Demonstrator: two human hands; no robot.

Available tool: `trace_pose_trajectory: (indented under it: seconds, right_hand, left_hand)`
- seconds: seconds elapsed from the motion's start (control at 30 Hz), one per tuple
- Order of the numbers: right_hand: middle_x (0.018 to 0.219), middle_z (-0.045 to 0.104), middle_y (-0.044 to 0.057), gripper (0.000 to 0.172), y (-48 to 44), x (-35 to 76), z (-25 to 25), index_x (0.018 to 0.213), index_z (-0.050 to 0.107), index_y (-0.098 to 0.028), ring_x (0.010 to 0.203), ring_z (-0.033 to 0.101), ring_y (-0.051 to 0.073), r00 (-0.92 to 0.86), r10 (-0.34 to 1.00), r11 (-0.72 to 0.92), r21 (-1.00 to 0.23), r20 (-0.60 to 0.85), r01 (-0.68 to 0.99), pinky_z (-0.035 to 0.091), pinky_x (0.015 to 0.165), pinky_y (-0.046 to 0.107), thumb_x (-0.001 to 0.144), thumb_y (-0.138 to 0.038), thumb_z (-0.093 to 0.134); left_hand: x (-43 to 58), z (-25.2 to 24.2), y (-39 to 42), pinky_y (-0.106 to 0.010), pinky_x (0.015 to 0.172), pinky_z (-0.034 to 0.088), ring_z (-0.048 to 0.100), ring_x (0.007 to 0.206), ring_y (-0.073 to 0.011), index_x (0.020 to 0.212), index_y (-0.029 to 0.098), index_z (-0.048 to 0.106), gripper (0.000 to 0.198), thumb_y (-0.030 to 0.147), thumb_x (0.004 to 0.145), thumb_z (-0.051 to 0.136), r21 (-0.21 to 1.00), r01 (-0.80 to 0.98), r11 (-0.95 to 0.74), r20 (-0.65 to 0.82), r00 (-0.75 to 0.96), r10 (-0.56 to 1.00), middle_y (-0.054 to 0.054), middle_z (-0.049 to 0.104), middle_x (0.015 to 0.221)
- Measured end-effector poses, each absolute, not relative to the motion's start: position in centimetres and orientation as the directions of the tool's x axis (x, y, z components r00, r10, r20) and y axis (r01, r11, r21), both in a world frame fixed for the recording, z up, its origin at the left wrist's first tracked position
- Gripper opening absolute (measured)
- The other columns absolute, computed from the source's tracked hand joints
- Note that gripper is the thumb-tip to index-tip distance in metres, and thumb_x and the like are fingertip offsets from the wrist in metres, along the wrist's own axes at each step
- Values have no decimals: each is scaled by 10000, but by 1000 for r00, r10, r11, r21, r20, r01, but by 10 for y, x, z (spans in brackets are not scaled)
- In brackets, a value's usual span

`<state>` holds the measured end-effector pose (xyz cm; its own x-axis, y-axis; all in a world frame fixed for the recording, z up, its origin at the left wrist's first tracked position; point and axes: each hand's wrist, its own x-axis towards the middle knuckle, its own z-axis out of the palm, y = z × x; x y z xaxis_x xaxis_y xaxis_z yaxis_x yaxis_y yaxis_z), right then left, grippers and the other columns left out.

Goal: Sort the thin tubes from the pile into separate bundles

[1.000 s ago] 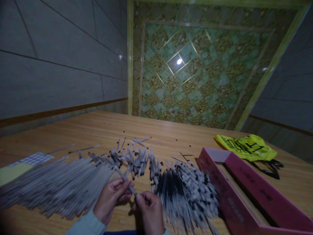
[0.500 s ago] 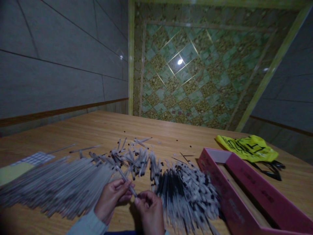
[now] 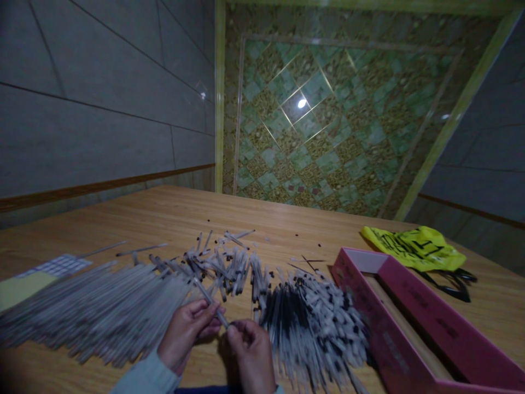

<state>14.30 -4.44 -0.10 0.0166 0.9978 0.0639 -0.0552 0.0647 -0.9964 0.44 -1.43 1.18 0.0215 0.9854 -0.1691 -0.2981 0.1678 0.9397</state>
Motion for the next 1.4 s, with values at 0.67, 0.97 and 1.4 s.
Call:
trace_pose_trajectory:
  seconds: [0.67, 0.97, 1.4]
  right_hand:
    - [522, 553, 8, 388, -45, 140, -6, 653, 620, -119, 454, 420, 93, 13, 998, 63, -988, 62, -143, 338, 446, 219, 644, -501, 688]
    - [529, 539, -13, 371, -45, 141, -1, 655, 596, -126, 483, 447, 86, 43, 998, 53, -984, 46, -171, 362, 467, 203, 563, -441, 769]
    - [423, 549, -11, 203, -41, 144, -11, 579, 573, -135, 386, 445, 85, 14, 999, -44, -941, -52, -336, 365, 412, 203, 614, -294, 695]
  left_hand:
    - [4, 9, -12, -158, 467, 493, 623, 514, -110, 669, 106, 655, 362, 430, 554, 767, 932, -291, 213, -217, 18, 976, -49, 677, 586]
    - [3, 7, -11, -153, 467, 490, 626, 529, -108, 692, 106, 656, 366, 449, 594, 737, 942, -269, 200, -209, -3, 978, -64, 689, 631]
    - [0, 10, -10, -213, 543, 535, 624, 589, -125, 716, 118, 656, 366, 429, 556, 765, 915, -368, 165, -210, -86, 974, -46, 674, 673]
